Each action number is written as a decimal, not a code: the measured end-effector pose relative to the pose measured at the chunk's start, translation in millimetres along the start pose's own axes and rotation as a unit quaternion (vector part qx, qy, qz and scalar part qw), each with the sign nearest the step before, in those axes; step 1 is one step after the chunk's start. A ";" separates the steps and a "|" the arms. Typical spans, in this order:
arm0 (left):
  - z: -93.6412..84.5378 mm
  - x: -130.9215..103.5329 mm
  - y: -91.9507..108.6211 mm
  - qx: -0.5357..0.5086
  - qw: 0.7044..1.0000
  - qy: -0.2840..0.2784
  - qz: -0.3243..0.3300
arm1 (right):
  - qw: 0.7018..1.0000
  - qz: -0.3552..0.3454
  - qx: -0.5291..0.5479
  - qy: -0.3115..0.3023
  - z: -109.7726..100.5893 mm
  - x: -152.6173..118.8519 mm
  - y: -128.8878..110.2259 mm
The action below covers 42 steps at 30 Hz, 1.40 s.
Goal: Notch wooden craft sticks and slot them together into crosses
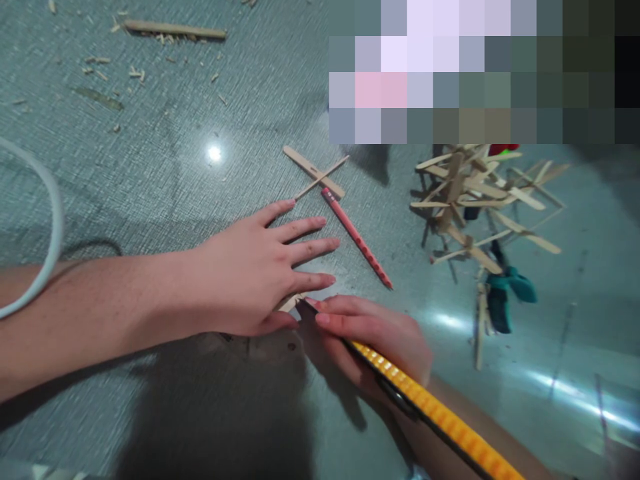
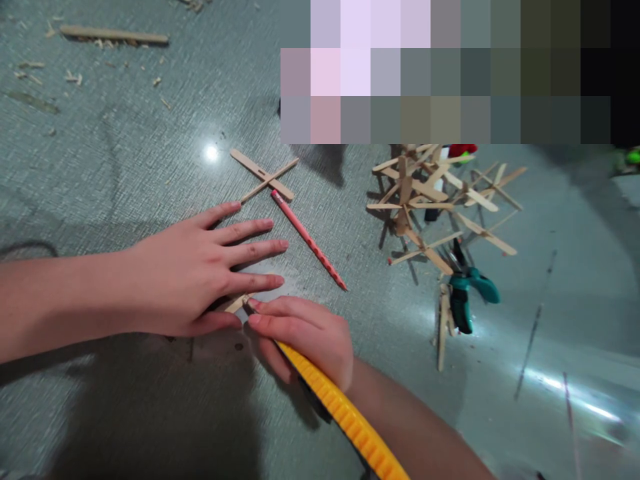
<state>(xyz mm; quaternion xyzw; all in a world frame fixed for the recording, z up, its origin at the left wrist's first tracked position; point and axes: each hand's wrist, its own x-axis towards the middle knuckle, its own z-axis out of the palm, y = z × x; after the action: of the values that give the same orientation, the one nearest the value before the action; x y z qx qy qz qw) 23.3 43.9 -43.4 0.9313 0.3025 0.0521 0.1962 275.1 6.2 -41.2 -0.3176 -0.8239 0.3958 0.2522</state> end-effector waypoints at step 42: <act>-0.3 -2.4 -2.8 -0.009 1.000 0.009 0.007 | 1.000 -0.015 -0.015 0.011 -6.2 5.0 3.9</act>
<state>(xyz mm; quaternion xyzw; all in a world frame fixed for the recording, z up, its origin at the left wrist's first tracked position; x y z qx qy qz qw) 19.7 44.7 -44.2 0.9310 0.2975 0.0640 0.2015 277.1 14.7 -40.1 -0.3131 -0.8314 0.3764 0.2626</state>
